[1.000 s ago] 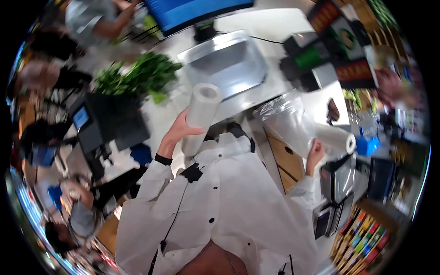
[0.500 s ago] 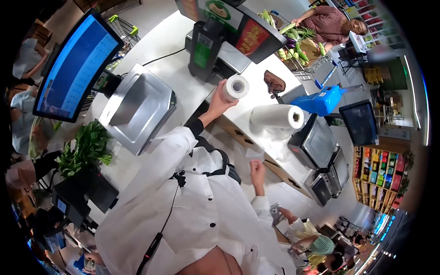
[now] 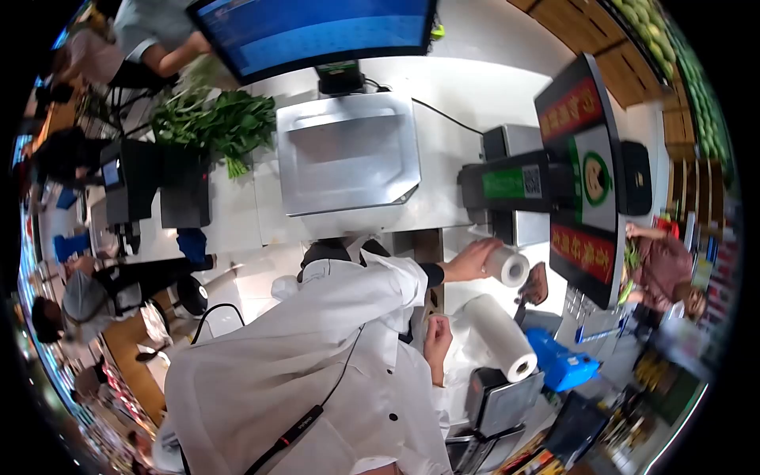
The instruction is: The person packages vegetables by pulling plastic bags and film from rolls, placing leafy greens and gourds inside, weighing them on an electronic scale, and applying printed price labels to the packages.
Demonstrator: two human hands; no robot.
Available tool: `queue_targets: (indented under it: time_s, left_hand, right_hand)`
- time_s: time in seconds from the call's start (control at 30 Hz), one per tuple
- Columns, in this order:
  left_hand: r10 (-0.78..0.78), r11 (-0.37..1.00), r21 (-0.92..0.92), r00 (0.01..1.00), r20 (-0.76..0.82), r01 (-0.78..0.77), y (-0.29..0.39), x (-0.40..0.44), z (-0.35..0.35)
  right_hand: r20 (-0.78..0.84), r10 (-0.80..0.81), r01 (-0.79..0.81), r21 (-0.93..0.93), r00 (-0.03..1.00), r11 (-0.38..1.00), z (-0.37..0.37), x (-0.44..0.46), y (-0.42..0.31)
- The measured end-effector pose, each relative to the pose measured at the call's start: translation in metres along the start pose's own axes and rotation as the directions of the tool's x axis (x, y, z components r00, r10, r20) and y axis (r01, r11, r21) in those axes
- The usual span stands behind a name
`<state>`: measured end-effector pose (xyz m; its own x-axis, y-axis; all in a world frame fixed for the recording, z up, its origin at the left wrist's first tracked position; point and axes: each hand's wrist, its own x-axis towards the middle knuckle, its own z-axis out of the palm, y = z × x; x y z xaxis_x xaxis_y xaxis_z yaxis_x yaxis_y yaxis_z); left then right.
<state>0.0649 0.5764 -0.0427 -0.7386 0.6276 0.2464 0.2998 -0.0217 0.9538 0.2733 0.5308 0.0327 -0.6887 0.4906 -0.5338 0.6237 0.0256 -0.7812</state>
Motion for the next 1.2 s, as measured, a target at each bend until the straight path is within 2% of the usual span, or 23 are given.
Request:
queue_targets:
  time_s: [0.1, 0.17, 0.2, 0.23, 0.3, 0.33, 0.37, 0.43, 0.47, 0.5, 0.53, 0.6, 0.67, 0.73, 0.77, 0.8, 0.87, 0.9, 0.97, 1.03, 1.07, 1.17, 1.2]
  left_hand:
    - [-0.037, 0.996, 0.077, 0.999, -0.001, 0.037, 0.004, -0.014, -0.014]
    - [-0.063, 0.987, 0.145, 0.998, -0.031, 0.067, 0.009, -0.027, -0.052]
    - [-0.181, 0.981, -0.044, 0.971, 0.154, 0.19, 0.015, -0.031, -0.085]
    - [-0.246, 0.92, -0.208, 0.902, 0.354, 0.332, 0.024, -0.04, -0.12]
    - [-0.355, 0.862, -0.322, 0.919, 0.171, 0.392, 0.045, -0.078, -0.193]
    - [-0.335, 0.871, -0.349, 0.938, 0.088, 0.345, 0.04, -0.101, -0.226]
    - [-0.41, 0.83, -0.413, 0.912, 0.002, 0.375, 0.023, -0.129, -0.255]
    - [-0.549, 0.768, -0.416, 0.835, -0.038, 0.486, 0.008, -0.187, -0.323]
    - [-0.636, 0.702, -0.453, 0.77, -0.052, 0.549, 0.016, -0.211, -0.354]
    - [-0.624, 0.741, -0.385, 0.775, -0.095, 0.55, 0.014, -0.235, -0.377]
    - [-0.607, 0.776, -0.316, 0.782, -0.138, 0.546, 0.008, -0.256, -0.395]
    - [-0.644, 0.762, -0.247, 0.66, -0.387, 0.599, -0.013, -0.283, -0.43]
    - [-0.651, 0.674, -0.268, 0.382, -0.656, 0.689, -0.03, -0.286, -0.477]
    - [-0.558, 0.656, -0.222, 0.265, -0.787, 0.722, -0.038, -0.266, -0.524]
    - [-0.51, 0.624, -0.185, 0.216, -0.833, 0.76, -0.07, -0.256, -0.541]
    - [-0.458, 0.588, -0.153, 0.172, -0.872, 0.794, -0.106, -0.249, -0.553]
    - [-0.533, 0.556, -0.172, 0.19, -0.824, 0.813, -0.133, -0.231, -0.578]
    - [-0.6, 0.511, -0.174, 0.204, -0.773, 0.842, -0.141, -0.221, -0.584]
    - [-0.622, 0.511, -0.181, 0.217, -0.753, 0.84, -0.13, -0.205, -0.588]
    - [-0.599, 0.441, -0.17, 0.147, -0.787, 0.881, -0.124, -0.192, -0.589]
    - [-0.569, 0.443, -0.185, 0.115, -0.815, 0.877, -0.13, -0.189, -0.588]
    - [-0.585, 0.527, -0.236, 0.147, -0.798, 0.817, -0.171, -0.194, -0.59]
    - [-0.425, 0.55, -0.097, 0.178, -0.887, 0.829, -0.172, -0.197, -0.582]
  right_hand:
    - [0.153, -0.058, 0.064, -0.031, 0.987, 0.997, 0.009, 0.03, -0.037]
    - [0.25, -0.099, 0.125, -0.091, 0.963, 0.988, 0.015, 0.051, -0.047]
    - [0.285, -0.164, 0.173, -0.005, 0.944, 0.985, 0.024, 0.059, -0.057]
    - [0.311, -0.229, 0.212, 0.086, 0.922, 0.973, 0.035, 0.065, -0.069]
    - [0.38, -0.215, 0.222, 0.026, 0.9, 0.975, 0.057, 0.074, -0.102]
    - [0.43, -0.345, 0.408, -0.06, 0.834, 0.911, 0.072, 0.081, -0.113]
    - [0.487, -0.455, 0.578, -0.132, 0.745, 0.805, 0.09, 0.085, -0.125]
    - [0.626, -0.338, 0.518, -0.126, 0.703, 0.846, 0.133, 0.079, -0.167]
    - [0.659, -0.403, 0.57, -0.047, 0.635, 0.82, 0.16, 0.077, -0.179]
    - [0.686, -0.466, 0.616, 0.032, 0.559, 0.787, 0.187, 0.075, -0.191]
    - [0.69, -0.466, 0.621, 0.031, 0.554, 0.784, 0.212, 0.069, -0.204]
    - [0.791, -0.384, 0.541, 0.081, 0.476, 0.837, 0.25, 0.051, -0.227]
    - [0.796, -0.364, 0.489, 0.098, 0.485, 0.867, 0.273, 0.032, -0.243]
    - [0.784, -0.316, 0.396, 0.098, 0.534, 0.913, 0.288, 0.018, -0.248]
    - [0.783, -0.316, 0.405, 0.091, 0.535, 0.91, 0.29, 0.012, -0.246]
    - [0.74, -0.301, 0.389, 0.058, 0.602, 0.92, 0.289, 0.006, -0.242]
    - [0.64, -0.238, 0.31, -0.002, 0.731, 0.951, 0.284, -0.022, -0.252]
    - [0.581, -0.298, 0.384, -0.027, 0.758, 0.923, 0.276, -0.023, -0.241]
    - [0.466, -0.389, 0.479, -0.086, 0.794, 0.874, 0.258, -0.026, -0.219]
    - [0.395, -0.42, 0.5, -0.123, 0.817, 0.857, 0.239, -0.031, -0.2]
    - [0.31, -0.404, 0.459, -0.126, 0.86, 0.88, 0.228, -0.033, -0.188]
    - [0.157, -0.351, 0.366, -0.081, 0.923, 0.927, 0.224, -0.048, -0.186]
    - [0.104, -0.325, 0.33, -0.036, 0.94, 0.943, 0.221, -0.054, -0.186]
